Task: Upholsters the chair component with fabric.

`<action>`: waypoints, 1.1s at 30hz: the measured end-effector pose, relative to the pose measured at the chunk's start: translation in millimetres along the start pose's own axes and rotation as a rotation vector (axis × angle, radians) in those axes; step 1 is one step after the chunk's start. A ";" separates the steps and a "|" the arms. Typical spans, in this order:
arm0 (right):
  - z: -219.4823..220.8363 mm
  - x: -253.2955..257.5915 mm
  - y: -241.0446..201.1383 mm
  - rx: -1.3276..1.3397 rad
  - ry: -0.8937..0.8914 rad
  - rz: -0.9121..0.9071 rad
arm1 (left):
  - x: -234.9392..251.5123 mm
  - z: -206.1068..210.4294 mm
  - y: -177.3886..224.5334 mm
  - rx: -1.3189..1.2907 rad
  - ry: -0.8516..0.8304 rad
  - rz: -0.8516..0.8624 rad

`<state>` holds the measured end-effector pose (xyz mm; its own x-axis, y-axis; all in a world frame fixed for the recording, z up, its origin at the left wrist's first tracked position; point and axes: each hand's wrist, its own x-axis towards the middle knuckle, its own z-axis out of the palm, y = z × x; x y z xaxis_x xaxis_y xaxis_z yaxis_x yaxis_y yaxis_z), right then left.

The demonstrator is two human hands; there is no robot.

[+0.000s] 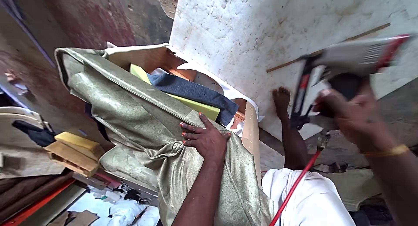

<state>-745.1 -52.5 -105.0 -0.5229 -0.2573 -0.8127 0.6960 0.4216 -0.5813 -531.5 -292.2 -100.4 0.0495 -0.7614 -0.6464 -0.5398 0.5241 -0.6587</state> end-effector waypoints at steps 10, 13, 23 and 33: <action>115.8 56.0 85.4 -0.263 -0.839 0.173 | 0.9 -0.2 11.4 0.046 0.014 -0.054; 117.5 61.3 100.0 -0.204 -0.929 0.303 | 4.5 2.5 16.0 0.105 0.042 -0.069; 137.4 67.5 120.9 -0.305 -0.979 0.200 | 2.8 -0.3 18.2 0.176 0.019 -0.084; 133.2 63.9 119.3 -0.404 -0.986 0.070 | 0.3 0.5 17.0 0.203 0.030 -0.076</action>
<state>-629.9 -134.4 -231.7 0.2672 -0.7346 -0.6237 0.3995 0.6734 -0.6220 -540.2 -283.4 -112.0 0.0570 -0.8109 -0.5825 -0.3547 0.5289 -0.7710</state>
